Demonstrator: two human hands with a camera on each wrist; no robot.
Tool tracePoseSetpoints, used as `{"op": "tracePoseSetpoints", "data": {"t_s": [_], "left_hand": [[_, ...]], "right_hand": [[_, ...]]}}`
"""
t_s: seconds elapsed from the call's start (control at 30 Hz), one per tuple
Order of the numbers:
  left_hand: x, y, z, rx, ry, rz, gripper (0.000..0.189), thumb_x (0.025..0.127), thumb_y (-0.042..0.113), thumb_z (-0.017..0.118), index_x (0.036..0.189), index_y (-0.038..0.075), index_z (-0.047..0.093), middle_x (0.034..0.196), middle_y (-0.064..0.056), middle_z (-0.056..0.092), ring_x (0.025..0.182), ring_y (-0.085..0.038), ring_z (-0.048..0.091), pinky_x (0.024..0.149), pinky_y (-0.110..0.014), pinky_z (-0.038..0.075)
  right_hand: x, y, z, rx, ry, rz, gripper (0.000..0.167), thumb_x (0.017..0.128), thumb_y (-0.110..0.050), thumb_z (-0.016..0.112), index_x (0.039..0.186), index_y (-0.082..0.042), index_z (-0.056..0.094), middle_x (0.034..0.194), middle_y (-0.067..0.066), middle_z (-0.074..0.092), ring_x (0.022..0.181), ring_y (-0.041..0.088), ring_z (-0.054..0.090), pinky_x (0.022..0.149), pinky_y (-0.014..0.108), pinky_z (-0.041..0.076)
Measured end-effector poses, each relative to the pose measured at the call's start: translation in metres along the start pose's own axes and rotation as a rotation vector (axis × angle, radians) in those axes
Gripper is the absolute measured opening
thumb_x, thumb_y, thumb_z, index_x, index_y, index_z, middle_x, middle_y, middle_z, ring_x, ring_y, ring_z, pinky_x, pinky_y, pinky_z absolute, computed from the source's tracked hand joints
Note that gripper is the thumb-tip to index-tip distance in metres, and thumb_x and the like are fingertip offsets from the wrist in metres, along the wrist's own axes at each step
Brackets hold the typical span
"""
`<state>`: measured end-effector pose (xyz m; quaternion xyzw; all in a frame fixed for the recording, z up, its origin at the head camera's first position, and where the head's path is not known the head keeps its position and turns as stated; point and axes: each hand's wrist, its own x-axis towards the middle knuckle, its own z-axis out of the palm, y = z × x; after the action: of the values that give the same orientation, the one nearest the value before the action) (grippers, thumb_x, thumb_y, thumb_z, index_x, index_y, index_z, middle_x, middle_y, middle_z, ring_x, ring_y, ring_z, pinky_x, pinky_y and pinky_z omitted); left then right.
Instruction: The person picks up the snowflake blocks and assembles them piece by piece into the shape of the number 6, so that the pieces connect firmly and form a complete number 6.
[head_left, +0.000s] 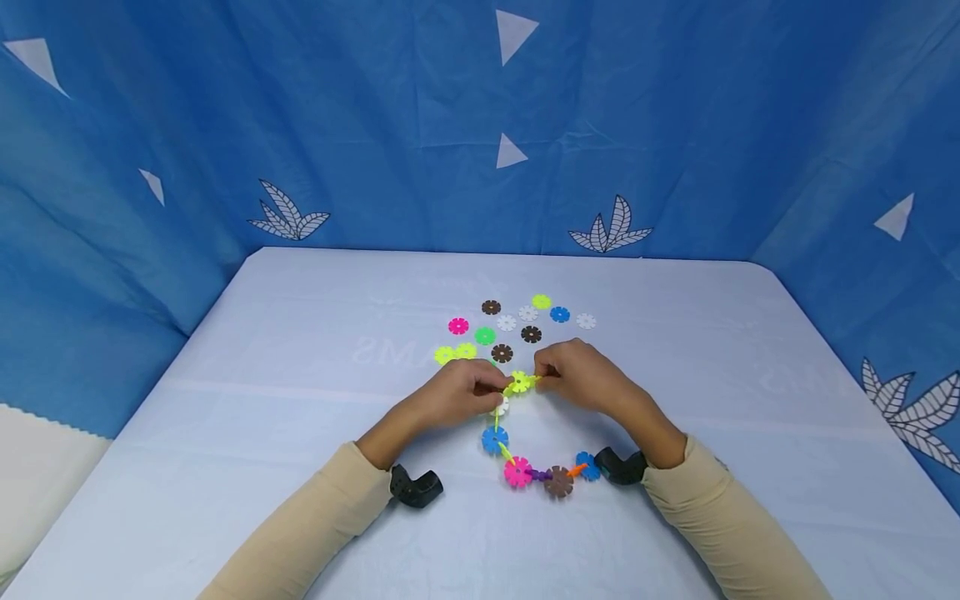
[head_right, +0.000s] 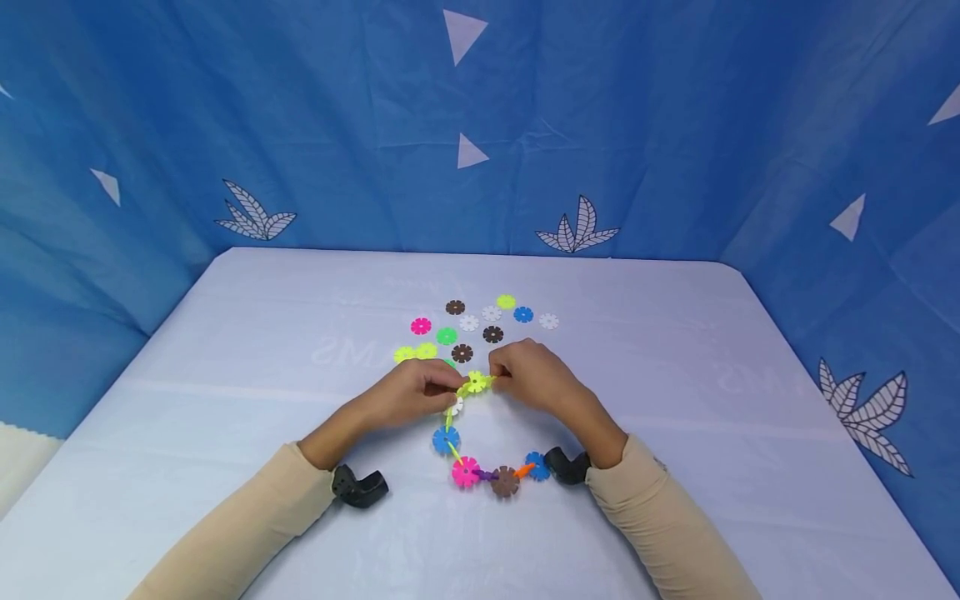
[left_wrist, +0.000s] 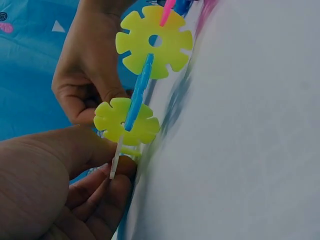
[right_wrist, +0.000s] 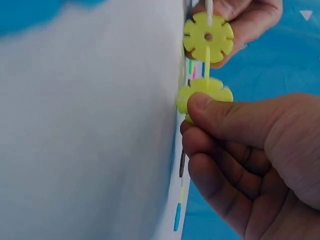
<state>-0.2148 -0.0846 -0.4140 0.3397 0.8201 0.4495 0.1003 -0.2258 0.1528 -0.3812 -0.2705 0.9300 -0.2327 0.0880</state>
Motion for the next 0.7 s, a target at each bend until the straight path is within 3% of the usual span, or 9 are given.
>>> {"op": "tracePoseSetpoints", "data": {"t_s": [0.17, 0.47, 0.7], "left_hand": [[-0.0003, -0.0006, 0.0005, 0.01, -0.003, -0.002, 0.023, 0.092, 0.0, 0.07, 0.114, -0.001, 0.075, 0.109, -0.006, 0.071, 0.098, -0.013, 0.063, 0.084, -0.025, 0.052], [-0.0001, 0.0045, 0.0035, -0.023, 0.02, -0.084, 0.023, 0.091, 0.002, 0.071, 0.113, 0.002, 0.073, 0.106, -0.004, 0.066, 0.087, -0.01, 0.063, 0.076, -0.026, 0.055], [0.0015, 0.0045, 0.0077, -0.009, 0.067, -0.099, 0.03, 0.096, 0.009, 0.068, 0.125, 0.002, 0.069, 0.114, -0.008, 0.066, 0.081, -0.011, 0.06, 0.071, -0.027, 0.053]], "right_hand": [[0.0012, -0.0016, 0.0022, -0.019, 0.007, -0.014, 0.025, 0.087, -0.003, 0.079, 0.072, -0.014, 0.063, 0.065, -0.006, 0.052, 0.063, 0.013, 0.048, 0.057, 0.028, 0.039], [0.0002, -0.0011, 0.0022, 0.033, -0.02, -0.015, 0.02, 0.089, -0.003, 0.077, 0.078, -0.013, 0.063, 0.069, -0.004, 0.055, 0.067, 0.014, 0.05, 0.061, 0.029, 0.043], [0.0029, -0.0058, 0.0061, 0.056, -0.035, -0.021, 0.011, 0.091, -0.006, 0.077, 0.088, -0.012, 0.068, 0.072, -0.005, 0.056, 0.068, 0.014, 0.05, 0.062, 0.028, 0.045]]}}
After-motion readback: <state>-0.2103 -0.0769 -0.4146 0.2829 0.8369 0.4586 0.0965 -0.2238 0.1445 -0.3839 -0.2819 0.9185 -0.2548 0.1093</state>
